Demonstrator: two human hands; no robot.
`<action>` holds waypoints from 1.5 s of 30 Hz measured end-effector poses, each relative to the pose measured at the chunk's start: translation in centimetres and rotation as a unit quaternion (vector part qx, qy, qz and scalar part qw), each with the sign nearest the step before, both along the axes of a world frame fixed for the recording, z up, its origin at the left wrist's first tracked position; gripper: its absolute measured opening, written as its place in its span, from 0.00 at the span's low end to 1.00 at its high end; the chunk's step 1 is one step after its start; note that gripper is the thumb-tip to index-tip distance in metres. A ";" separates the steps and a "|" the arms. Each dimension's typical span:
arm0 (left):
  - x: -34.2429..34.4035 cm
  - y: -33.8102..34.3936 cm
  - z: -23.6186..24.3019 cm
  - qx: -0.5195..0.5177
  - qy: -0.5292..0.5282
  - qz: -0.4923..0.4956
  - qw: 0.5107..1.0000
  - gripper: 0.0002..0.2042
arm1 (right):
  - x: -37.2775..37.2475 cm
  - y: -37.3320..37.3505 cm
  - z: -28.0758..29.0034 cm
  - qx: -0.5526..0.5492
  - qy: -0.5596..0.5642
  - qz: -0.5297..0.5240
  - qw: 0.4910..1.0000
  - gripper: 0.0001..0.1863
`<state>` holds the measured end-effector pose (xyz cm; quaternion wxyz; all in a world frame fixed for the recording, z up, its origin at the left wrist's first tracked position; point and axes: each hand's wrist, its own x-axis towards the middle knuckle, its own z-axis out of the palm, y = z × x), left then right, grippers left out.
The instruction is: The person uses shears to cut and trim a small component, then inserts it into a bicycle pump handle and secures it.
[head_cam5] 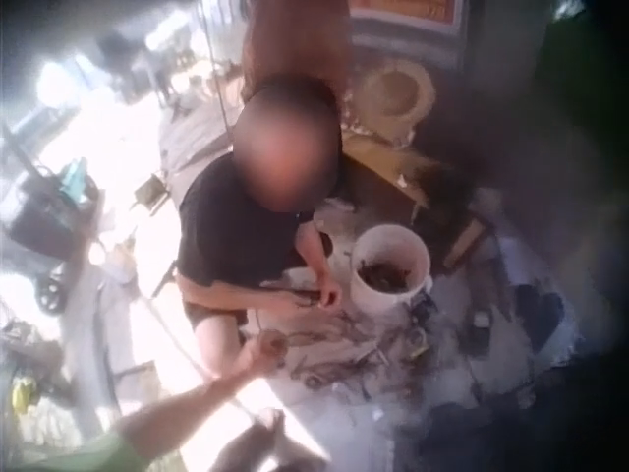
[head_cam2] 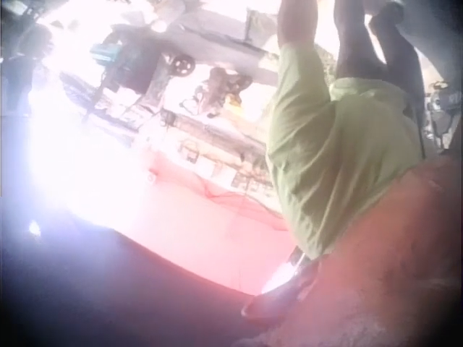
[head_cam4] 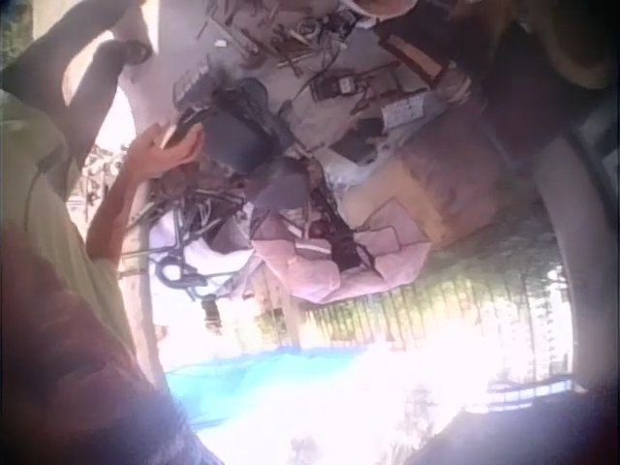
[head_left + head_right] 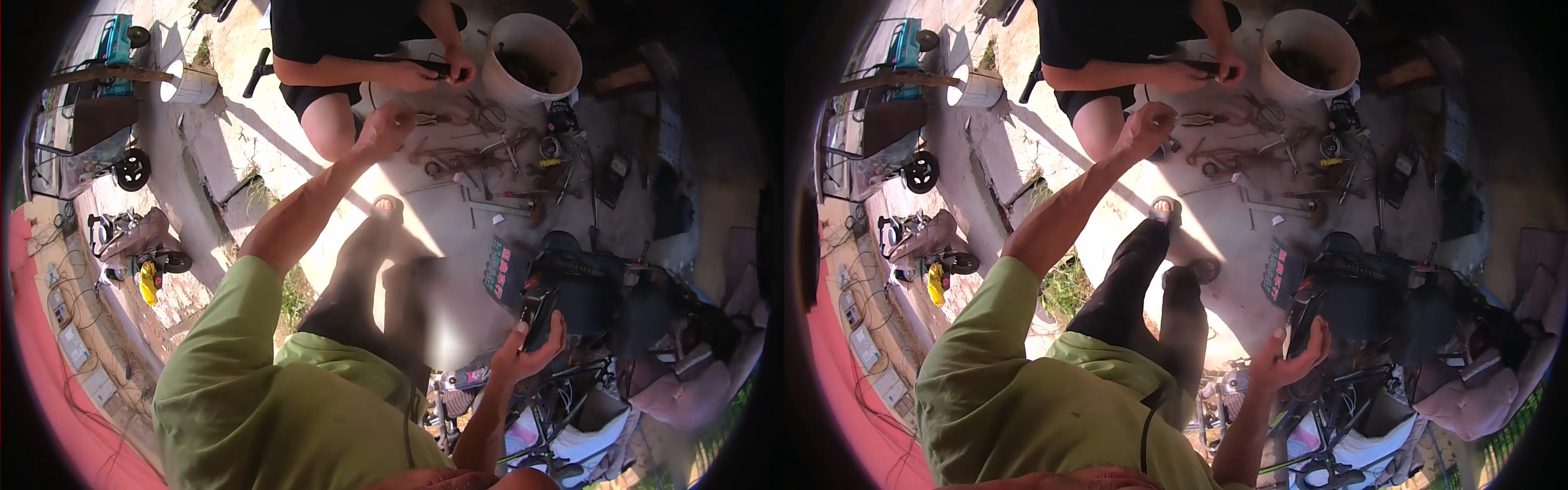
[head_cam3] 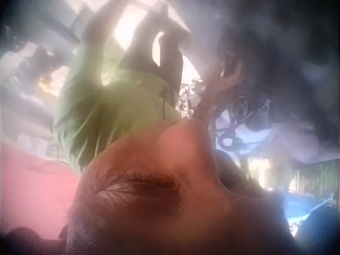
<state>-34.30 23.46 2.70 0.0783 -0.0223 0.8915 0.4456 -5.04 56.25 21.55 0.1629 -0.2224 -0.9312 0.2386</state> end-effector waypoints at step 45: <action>10.5 12.2 -17.2 0.422 -0.162 -0.214 0.866 0.12 | -11.9 -4.4 -42.7 -0.669 0.236 0.280 0.647 0.19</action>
